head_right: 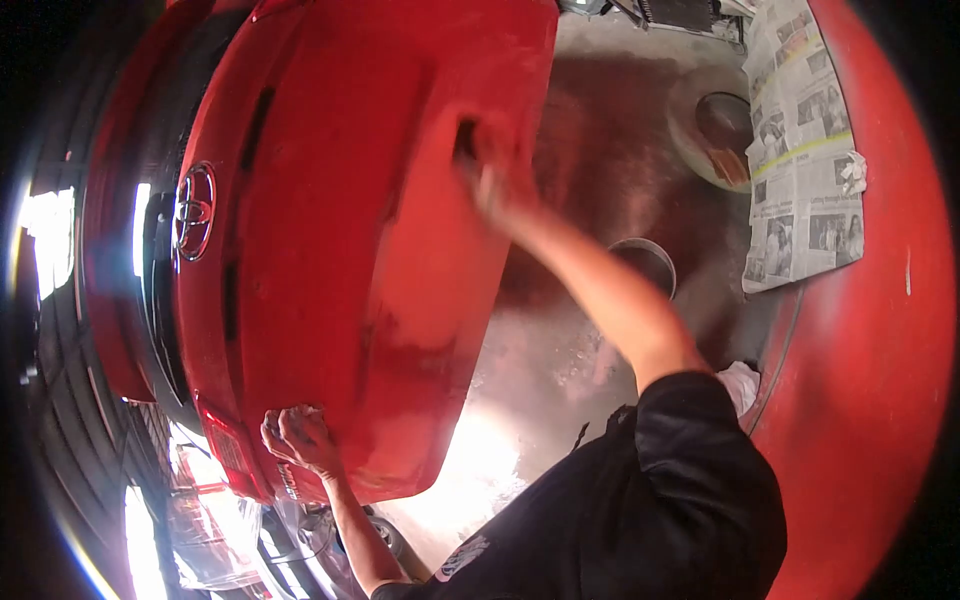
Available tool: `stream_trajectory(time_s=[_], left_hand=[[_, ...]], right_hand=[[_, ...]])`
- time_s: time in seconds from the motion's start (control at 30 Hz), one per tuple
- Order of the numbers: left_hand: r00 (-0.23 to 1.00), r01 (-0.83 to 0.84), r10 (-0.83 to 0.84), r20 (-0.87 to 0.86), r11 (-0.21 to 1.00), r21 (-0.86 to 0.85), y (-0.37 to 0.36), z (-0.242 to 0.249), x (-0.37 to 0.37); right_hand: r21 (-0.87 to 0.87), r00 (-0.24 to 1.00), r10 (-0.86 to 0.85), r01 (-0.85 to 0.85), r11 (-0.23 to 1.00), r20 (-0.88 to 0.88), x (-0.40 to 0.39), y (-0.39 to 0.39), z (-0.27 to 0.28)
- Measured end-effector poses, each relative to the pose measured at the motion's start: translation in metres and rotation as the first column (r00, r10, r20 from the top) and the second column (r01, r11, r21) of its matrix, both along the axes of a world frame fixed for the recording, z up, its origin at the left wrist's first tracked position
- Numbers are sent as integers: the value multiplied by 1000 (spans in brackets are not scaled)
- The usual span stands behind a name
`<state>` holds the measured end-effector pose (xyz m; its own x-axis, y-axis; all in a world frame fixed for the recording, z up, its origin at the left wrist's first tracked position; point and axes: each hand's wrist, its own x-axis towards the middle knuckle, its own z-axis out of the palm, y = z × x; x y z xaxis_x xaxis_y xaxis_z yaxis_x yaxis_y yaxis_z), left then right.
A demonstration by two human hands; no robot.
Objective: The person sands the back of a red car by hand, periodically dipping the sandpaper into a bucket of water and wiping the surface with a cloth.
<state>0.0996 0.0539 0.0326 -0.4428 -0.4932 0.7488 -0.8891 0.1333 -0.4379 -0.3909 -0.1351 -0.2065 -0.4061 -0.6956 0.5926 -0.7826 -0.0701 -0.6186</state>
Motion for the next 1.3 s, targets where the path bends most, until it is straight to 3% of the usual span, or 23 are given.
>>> stream_trajectory(time_s=[0.1,0.13,0.17,0.2,0.23,0.27,0.3,0.33,0.37,0.4,0.43,0.57,0.7,0.73,0.77,0.8,0.87,0.9,0.93,0.97,1.07,1.23,1.3], left_hand=[[1000,7,-7,-21,1000,17,6,5,-5],[1000,6,-6,-16,1000,17,5,5,-4],[1000,12,-12,-20,1000,16,2,3,-6],[999,25,-24,-35,1000,9,-2,0,-8],[999,15,-15,-42,1000,4,-1,-1,-7],[999,20,-19,-47,1000,7,-1,-1,-6],[998,25,-24,-52,1000,10,-1,0,-5],[998,30,-29,-57,999,13,-1,2,-3],[999,28,-28,-45,1000,13,-1,2,-4],[999,26,-26,-38,1000,11,0,1,-5],[999,25,-24,-38,1000,12,-1,-1,-3],[1000,-5,5,-1,1000,6,3,1,1],[1000,-1,1,-16,1000,19,0,0,-3],[1000,2,-2,-7,1000,18,-1,3,-2],[1000,-2,2,-8,1000,11,-4,1,-1],[1000,-13,13,-8,1000,9,0,0,0],[1000,1,-1,-19,1000,-6,-5,-1,-14],[999,19,-20,-26,1000,-12,-3,1,-16],[1000,5,-5,-22,1000,-6,3,2,-12],[1000,3,-3,-20,1000,2,0,2,-10],[1000,-4,4,-23,1000,-9,-4,0,-13],[1000,-11,12,-20,1000,18,-2,0,-4],[999,-32,32,-17,999,17,-3,-1,-4]], right_hand=[[193,995,-68,51,980,78,-56,-105,-43],[211,989,-142,147,966,-41,-26,-119,-74],[105,789,-360,467,878,-499,-3,-99,-79],[81,968,-211,224,971,-137,18,-35,-33],[-63,973,-8,23,998,232,39,33,19],[-280,987,87,-46,959,134,75,68,0],[-282,987,83,-41,959,139,69,55,-20],[-190,954,-212,172,967,-214,49,34,-49],[-177,719,-419,391,903,-555,20,7,-75],[-115,630,-399,442,890,-666,-18,-11,-63],[-47,667,-330,404,913,-668,-54,-37,-51],[32,933,-238,256,966,-270,-53,-62,-20],[-16,995,88,-88,996,36,74,102,37],[4,941,-183,192,981,-283,57,84,31],[-66,719,-440,484,872,-538,41,67,26],[-413,-49,-591,761,500,-805,11,39,15],[-685,-596,-343,589,428,-726,-57,-27,-1],[-499,-387,-331,517,695,-861,-79,-53,-7],[-493,-378,-331,509,706,-864,-73,-61,-9],[-571,-413,-395,604,556,-821,-66,-77,-8],[-542,-316,-490,717,438,-813,-3,-74,-19],[-703,-701,-57,711,7,-710,32,-12,36],[-441,-402,-182,842,310,-897,11,-57,30]])
